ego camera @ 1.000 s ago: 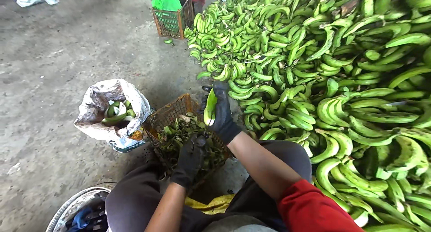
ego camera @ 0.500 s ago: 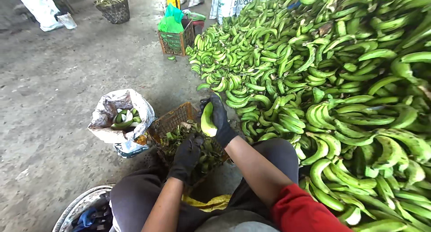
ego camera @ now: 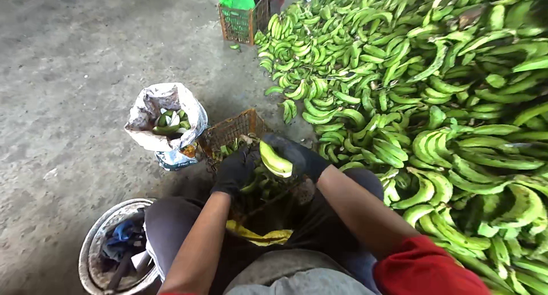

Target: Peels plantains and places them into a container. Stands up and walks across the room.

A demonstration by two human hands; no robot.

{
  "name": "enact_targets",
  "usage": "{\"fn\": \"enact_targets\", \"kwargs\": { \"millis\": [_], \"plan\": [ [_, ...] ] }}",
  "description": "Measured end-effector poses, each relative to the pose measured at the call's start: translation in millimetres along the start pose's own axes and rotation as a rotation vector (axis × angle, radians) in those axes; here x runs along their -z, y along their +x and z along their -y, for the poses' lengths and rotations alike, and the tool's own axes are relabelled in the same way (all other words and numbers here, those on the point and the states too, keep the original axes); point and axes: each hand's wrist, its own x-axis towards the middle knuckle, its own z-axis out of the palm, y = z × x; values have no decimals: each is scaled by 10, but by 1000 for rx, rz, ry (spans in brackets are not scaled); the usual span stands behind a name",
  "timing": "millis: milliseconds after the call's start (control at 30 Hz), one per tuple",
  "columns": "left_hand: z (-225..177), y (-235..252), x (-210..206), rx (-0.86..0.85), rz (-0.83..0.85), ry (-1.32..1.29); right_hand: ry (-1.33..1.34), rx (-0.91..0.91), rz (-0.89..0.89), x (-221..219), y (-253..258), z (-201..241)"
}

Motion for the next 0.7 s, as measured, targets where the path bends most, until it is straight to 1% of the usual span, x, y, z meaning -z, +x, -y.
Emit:
{"fn": "enact_targets", "kwargs": {
  "millis": [33,100,200,267,333,400,467,567,633,700],
  "plan": [
    [7,21,-23,6,6,29,-85,-91,33,17,-33,31],
    [26,76,-116,57,26,-11,-253,-213,65,53,-79,65],
    [161,195,-200,238,36,-252,-346,-358,68,17,-74,118],
    [264,290,-201,295,62,-340,-386,-412,61,-116,-6,220],
    [275,294,-222,259,115,-390,-451,-380,46,-336,184,312],
    [168,161,-119,206,122,-445,-534,-269,64,-627,435,433],
    [87,96,-143,236,110,-372,-564,-180,104,-948,674,553],
    [11,173,-224,202,90,-170,-465,-146,140,-1433,1097,863],
    [-87,50,-108,144,153,-113,-416,-101,136,-1603,1476,1050],
    [-186,-70,25,97,228,-76,-398,-6,90,-1685,1860,1239]
  ]
}}
